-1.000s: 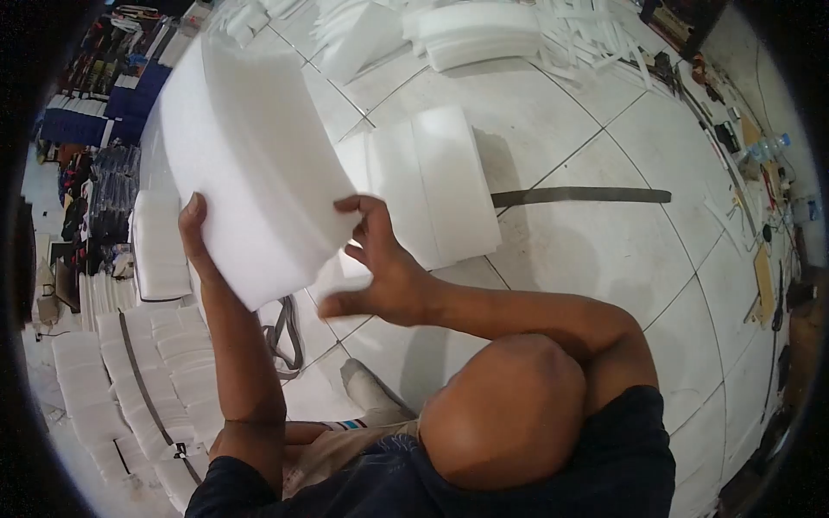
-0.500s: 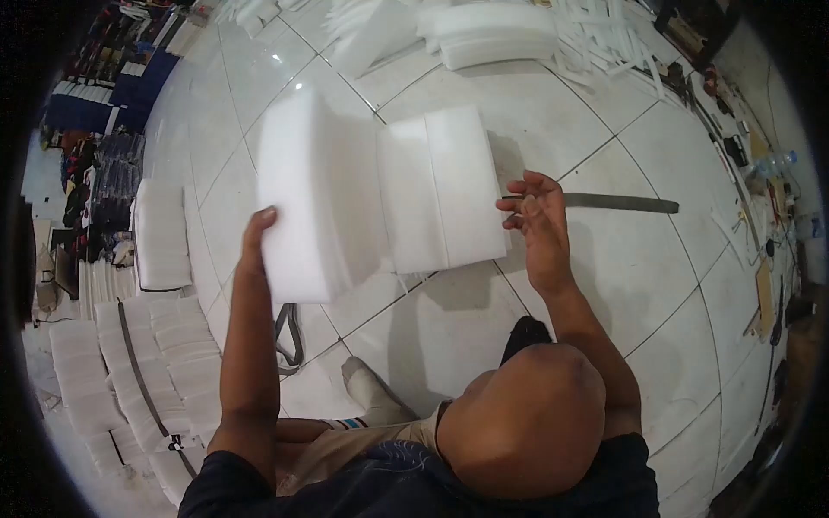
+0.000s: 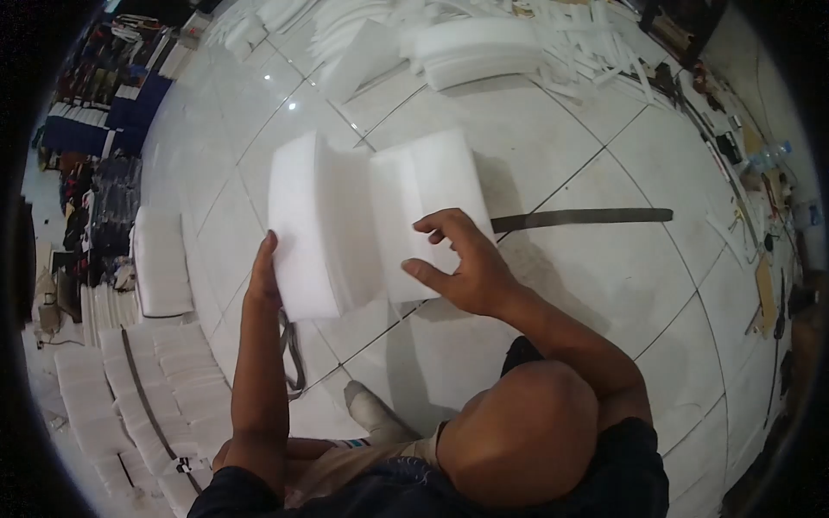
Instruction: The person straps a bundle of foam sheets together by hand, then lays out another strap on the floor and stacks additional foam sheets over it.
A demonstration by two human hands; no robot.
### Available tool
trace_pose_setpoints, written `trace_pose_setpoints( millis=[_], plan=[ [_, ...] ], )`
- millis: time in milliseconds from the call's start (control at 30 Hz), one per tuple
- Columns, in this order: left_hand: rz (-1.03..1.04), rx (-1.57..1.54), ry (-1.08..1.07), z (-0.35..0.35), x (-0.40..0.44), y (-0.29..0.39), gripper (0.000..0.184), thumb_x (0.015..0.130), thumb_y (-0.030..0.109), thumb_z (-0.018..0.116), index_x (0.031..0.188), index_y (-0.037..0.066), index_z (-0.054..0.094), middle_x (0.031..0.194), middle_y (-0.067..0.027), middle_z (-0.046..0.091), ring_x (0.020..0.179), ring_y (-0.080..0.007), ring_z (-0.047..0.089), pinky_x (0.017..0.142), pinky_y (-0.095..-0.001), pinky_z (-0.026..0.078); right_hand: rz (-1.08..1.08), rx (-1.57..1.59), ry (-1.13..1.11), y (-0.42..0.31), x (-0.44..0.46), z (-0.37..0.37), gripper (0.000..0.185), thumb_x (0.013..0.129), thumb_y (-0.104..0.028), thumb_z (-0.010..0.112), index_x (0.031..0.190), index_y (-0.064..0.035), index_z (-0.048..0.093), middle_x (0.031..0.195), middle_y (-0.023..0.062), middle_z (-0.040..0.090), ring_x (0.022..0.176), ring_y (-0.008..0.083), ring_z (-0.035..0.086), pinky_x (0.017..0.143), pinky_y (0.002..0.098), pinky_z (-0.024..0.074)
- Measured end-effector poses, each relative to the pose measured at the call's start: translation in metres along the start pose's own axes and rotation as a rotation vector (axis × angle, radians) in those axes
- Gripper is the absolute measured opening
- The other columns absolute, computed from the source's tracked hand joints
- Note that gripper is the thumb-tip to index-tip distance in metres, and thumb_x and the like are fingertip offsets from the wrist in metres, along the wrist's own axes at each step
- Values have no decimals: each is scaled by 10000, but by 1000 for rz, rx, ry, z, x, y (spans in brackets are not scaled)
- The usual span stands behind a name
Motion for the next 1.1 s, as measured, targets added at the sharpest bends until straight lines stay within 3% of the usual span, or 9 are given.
trace_pose_setpoints(
  millis=[167,300,400,600,667,800,867,1000,1100],
  plan=[
    [35,-64,73,-3,2,2,814,801,565,591,1335,-15,389,1251,-197,520,1130,-308,541,918,-427,475,3,10,196,23,20,-54,423,782,-159,736,1134,-71,519,1066,40,553,910,130,537,761,280,407],
    [-41,-2,88,-10,0,-11,816,781,549,609,1302,-48,414,1218,-210,537,1099,-307,556,900,-414,481,26,323,362,72,42,-120,294,896,-118,583,1169,-51,494,1032,17,553,885,93,535,751,240,416],
    [-90,23,158,-6,-2,-12,803,752,525,630,1264,-66,448,1160,-218,565,1049,-302,576,875,-398,486,303,259,515,120,50,-160,511,908,-453,527,1195,-33,480,1044,63,556,894,128,539,748,253,405],
    [-120,95,194,8,3,-4,755,732,487,638,1226,-64,487,1108,-221,589,1001,-303,589,852,-378,484,524,387,513,198,81,-165,806,808,-641,584,1318,-46,398,1107,96,516,936,165,524,776,304,416],
    [-150,122,192,3,5,-6,744,730,481,638,1212,-67,498,1098,-215,596,986,-293,596,837,-371,489,674,562,469,225,105,-153,1040,713,-734,608,1442,-91,235,1271,175,422,1114,263,476,880,375,419],
    [-185,140,240,-3,3,-11,733,732,477,637,1201,-70,508,1081,-203,607,956,-283,609,820,-366,497,674,778,497,242,171,-144,1194,627,-778,640,1490,-154,100,1428,240,236,1303,371,307,1005,463,348],
    [-170,139,230,-3,5,-11,753,719,493,647,1197,-73,512,1063,-197,615,937,-283,616,805,-358,502,711,946,510,243,199,-125,1288,564,-793,667,1490,-189,6,1488,253,102,1373,411,167,1075,537,237],
    [-167,119,234,-3,4,-10,792,692,515,667,1200,-73,510,1043,-186,620,925,-266,623,753,-352,516,734,1047,631,268,235,-115,1326,564,-790,671,1489,-181,-58,1487,285,55,1400,391,90,1096,557,151],
    [-188,117,239,-21,2,-18,805,682,504,684,1209,-77,501,1059,-185,613,910,-261,626,750,-357,520,716,1091,674,275,256,-114,1331,561,-795,666,1486,-185,-72,1514,242,45,1413,375,38,1106,564,84]
  ],
)
Point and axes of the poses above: each hand's wrist, its own x-axis towards the middle knuckle, its own z-axis out of the palm, y = z × x, the point moved 10 cm from there along x, towards the middle knuckle
